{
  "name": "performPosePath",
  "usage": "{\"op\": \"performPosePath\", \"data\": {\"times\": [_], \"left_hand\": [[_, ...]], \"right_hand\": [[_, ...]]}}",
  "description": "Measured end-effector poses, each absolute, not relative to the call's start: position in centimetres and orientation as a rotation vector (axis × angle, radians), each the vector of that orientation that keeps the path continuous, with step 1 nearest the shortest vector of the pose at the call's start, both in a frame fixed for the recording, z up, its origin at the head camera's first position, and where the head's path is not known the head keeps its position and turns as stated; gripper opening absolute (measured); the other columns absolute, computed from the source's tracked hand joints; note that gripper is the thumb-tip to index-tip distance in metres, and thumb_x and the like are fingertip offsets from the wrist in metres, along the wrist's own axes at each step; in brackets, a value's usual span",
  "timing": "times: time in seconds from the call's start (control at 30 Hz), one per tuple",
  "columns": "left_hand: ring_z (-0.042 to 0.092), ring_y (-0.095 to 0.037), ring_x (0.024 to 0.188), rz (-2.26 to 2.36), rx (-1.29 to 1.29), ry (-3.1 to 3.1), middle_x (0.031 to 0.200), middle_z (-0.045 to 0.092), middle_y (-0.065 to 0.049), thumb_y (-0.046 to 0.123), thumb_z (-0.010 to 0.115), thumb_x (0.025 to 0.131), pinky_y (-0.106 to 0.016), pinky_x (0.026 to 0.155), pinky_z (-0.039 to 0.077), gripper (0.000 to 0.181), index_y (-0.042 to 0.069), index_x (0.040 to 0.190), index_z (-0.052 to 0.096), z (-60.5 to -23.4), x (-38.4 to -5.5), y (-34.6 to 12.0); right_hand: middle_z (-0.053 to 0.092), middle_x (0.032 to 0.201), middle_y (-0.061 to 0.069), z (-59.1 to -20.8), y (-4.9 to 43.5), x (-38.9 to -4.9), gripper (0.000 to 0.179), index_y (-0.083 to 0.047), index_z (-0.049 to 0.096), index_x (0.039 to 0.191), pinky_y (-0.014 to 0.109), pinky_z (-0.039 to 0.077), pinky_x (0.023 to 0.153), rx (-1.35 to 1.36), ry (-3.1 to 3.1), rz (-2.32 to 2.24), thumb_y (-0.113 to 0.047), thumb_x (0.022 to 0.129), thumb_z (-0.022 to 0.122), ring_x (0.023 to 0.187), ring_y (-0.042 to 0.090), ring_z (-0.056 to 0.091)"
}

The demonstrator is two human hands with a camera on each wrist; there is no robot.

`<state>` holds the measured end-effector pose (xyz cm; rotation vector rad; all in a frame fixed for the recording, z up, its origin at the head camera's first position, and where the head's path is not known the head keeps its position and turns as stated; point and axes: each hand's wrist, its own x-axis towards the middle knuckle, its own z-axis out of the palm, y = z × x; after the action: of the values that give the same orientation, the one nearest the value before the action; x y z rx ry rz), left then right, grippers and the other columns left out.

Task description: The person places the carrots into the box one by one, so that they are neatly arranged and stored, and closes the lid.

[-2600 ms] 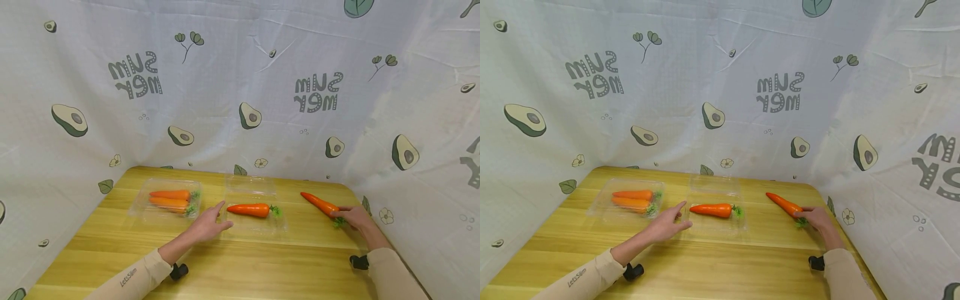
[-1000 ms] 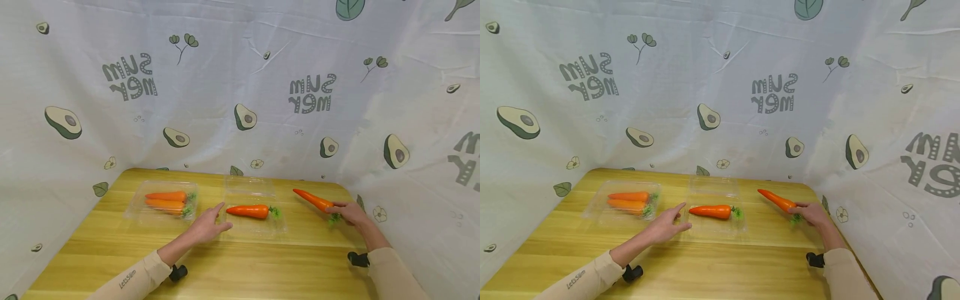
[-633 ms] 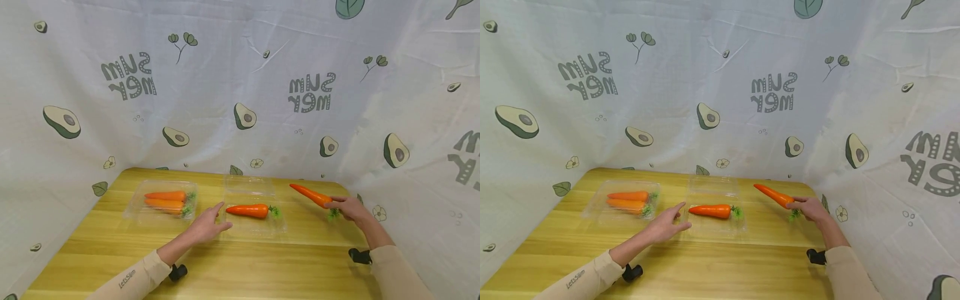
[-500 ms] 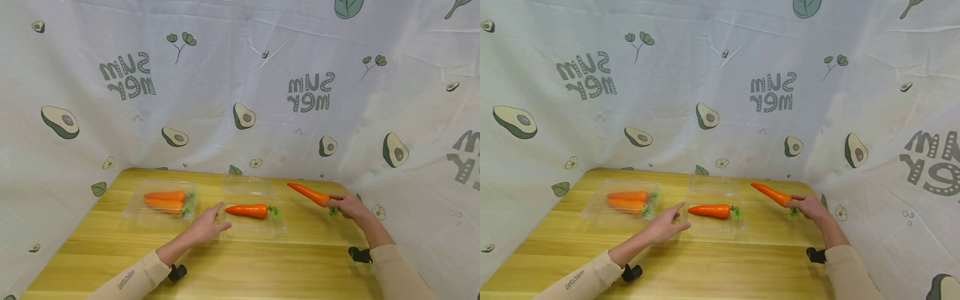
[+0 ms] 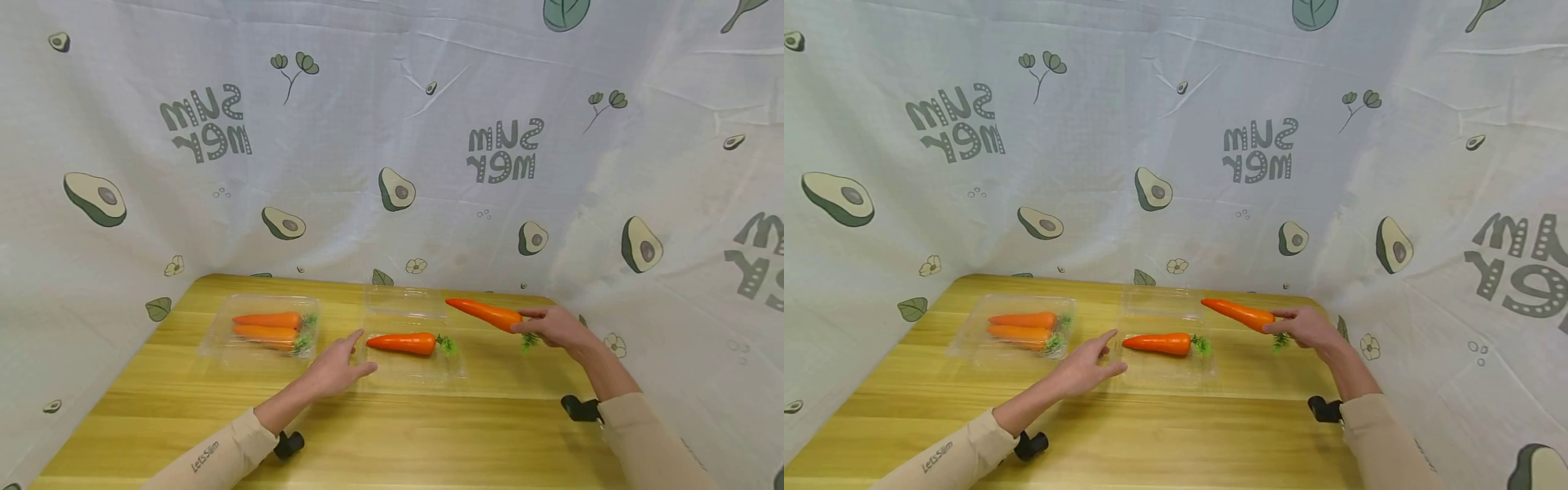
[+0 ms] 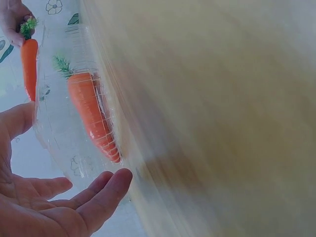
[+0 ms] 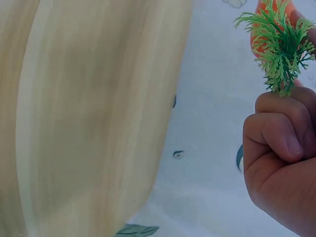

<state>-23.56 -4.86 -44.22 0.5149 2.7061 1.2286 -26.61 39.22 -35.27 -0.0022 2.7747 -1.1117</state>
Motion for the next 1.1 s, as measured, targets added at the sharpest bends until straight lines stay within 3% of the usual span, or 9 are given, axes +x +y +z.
{"op": "performPosePath", "data": {"times": [0.17, 0.53, 0.8, 1.1], "left_hand": [[0.054, -0.038, 0.130, 1.227, 0.513, 2.710, 0.144, 0.053, -0.021, 0.044, 0.068, 0.096, -0.058, 0.102, 0.046, 0.081, 0.010, 0.159, 0.030, -44.3, -23.6, -4.9], [0.053, -0.038, 0.131, 1.242, 0.517, 2.696, 0.145, 0.052, -0.022, 0.044, 0.067, 0.096, -0.058, 0.102, 0.046, 0.081, 0.010, 0.159, 0.030, -44.4, -23.8, -5.0], [0.053, -0.038, 0.131, 1.238, 0.519, 2.700, 0.145, 0.052, -0.022, 0.043, 0.068, 0.096, -0.058, 0.103, 0.046, 0.080, 0.009, 0.159, 0.031, -44.3, -23.8, -5.0], [0.053, -0.038, 0.131, 1.232, 0.518, 2.700, 0.146, 0.051, -0.022, 0.043, 0.068, 0.096, -0.058, 0.102, 0.046, 0.081, 0.009, 0.159, 0.031, -44.3, -23.8, -4.9]], "right_hand": [[0.035, 0.057, -0.007, -34.7, 37.8, -26.6, 0.077, 0.004, 0.051, 0.144, 0.025, 0.028, 0.046, -0.068, 2.772, -1.116, -0.039, 0.087, 0.078, 0.044, 0.009, 0.026], [0.032, 0.057, -0.006, -34.1, 34.8, -26.4, 0.072, 0.004, 0.054, 0.142, 0.024, 0.025, 0.047, -0.203, 2.745, -1.047, -0.036, 0.086, 0.079, 0.046, 0.010, 0.024], [0.040, 0.063, -0.005, -34.1, 32.8, -26.4, 0.068, -0.002, 0.057, 0.142, 0.024, 0.026, 0.051, -0.248, 2.672, -1.022, -0.032, 0.086, 0.080, 0.049, 0.011, 0.023], [0.033, 0.060, -0.007, -34.4, 30.4, -26.6, 0.060, -0.004, 0.063, 0.137, 0.023, 0.025, 0.049, -0.360, 2.629, -0.996, -0.030, 0.085, 0.080, 0.048, 0.010, 0.020]]}}
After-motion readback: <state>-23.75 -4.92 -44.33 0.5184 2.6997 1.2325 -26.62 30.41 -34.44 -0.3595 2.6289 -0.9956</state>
